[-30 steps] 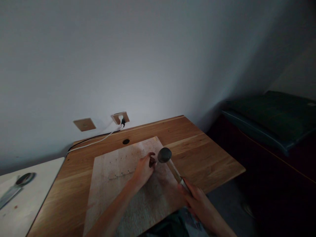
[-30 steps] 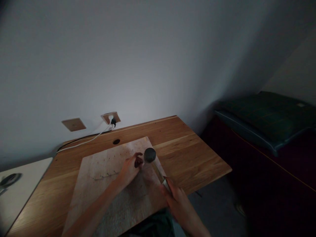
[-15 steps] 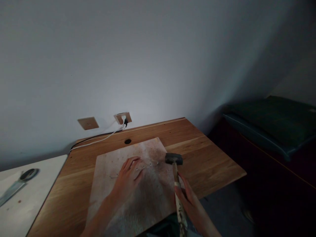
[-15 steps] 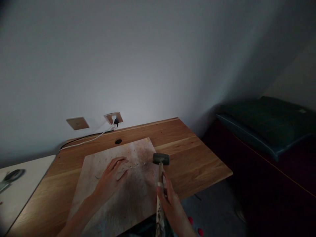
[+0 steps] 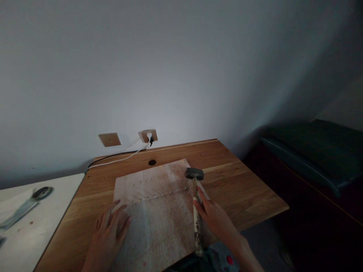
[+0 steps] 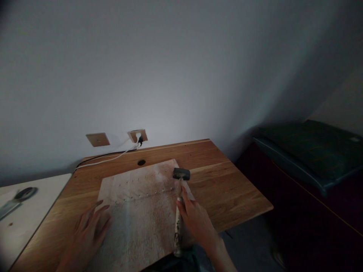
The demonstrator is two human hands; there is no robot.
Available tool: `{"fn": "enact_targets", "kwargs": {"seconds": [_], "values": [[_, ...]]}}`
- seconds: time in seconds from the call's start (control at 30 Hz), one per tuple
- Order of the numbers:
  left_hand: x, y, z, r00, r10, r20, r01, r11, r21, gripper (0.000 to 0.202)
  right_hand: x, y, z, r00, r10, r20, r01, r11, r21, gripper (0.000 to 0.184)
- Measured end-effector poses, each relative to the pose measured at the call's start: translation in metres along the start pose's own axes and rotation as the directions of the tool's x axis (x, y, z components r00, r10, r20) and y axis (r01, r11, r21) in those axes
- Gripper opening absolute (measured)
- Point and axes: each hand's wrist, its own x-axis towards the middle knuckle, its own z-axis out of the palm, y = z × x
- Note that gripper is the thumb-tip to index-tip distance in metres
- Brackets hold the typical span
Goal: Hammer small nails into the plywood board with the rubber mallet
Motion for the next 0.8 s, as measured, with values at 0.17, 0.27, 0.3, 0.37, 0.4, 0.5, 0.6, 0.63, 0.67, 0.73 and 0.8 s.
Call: {"fn": "enact_targets", "kwargs": {"seconds": [0.17, 0.27, 0.3, 0.37, 0.4, 0.5, 0.6, 0.63, 0.67, 0.73, 0.8], "values": [[-0.025, -0.011, -0.009, 0.970, -0.236, 0.067, 0.233, 0.971, 0.044, 0.062, -0.011, 0.019, 0.000, 0.970, -0.042, -0.238, 0.006, 0.989, -0.151, 0.045], [-0.038, -0.021, -0.013, 0.924, -0.339, 0.174, 0.343, 0.939, 0.007, 0.062, -0.016, 0.031, 0.008, 0.938, -0.127, -0.324, 0.072, 0.982, -0.176, 0.041], [-0.041, -0.023, -0.014, 0.914, -0.351, 0.203, 0.362, 0.932, -0.016, 0.059, -0.017, 0.032, 0.011, 0.937, -0.142, -0.320, 0.089, 0.980, -0.175, 0.039], [-0.043, -0.022, -0.016, 0.909, -0.357, 0.217, 0.377, 0.924, -0.059, 0.053, -0.018, 0.034, 0.016, 0.941, -0.156, -0.300, 0.109, 0.980, -0.168, 0.037], [-0.042, -0.019, -0.017, 0.913, -0.353, 0.205, 0.374, 0.925, -0.070, 0.050, -0.018, 0.034, 0.017, 0.943, -0.159, -0.294, 0.114, 0.980, -0.165, 0.037], [-0.034, -0.008, -0.018, 0.935, -0.318, 0.160, 0.330, 0.942, -0.057, 0.051, -0.015, 0.036, 0.014, 0.942, -0.156, -0.297, 0.115, 0.982, -0.151, 0.037], [-0.020, 0.006, -0.012, 0.963, -0.226, 0.146, 0.235, 0.971, -0.048, 0.053, -0.012, 0.051, 0.003, 0.939, -0.149, -0.311, 0.103, 0.982, -0.159, 0.037], [-0.015, 0.011, -0.008, 0.975, -0.179, 0.135, 0.188, 0.981, -0.055, 0.053, -0.011, 0.060, -0.001, 0.937, -0.145, -0.318, 0.093, 0.981, -0.172, 0.038], [-0.009, 0.018, -0.003, 0.984, -0.123, 0.125, 0.132, 0.989, -0.066, 0.051, -0.011, 0.072, -0.007, 0.935, -0.142, -0.326, 0.082, 0.978, -0.190, 0.038], [0.002, 0.035, 0.010, 0.995, -0.002, 0.103, 0.012, 0.995, -0.100, 0.047, -0.011, 0.099, -0.019, 0.933, -0.139, -0.332, 0.062, 0.971, -0.233, 0.039], [0.014, 0.057, 0.024, 0.988, 0.097, 0.118, -0.079, 0.986, -0.146, 0.044, -0.012, 0.130, -0.035, 0.927, -0.140, -0.349, 0.039, 0.959, -0.280, 0.041]]}}
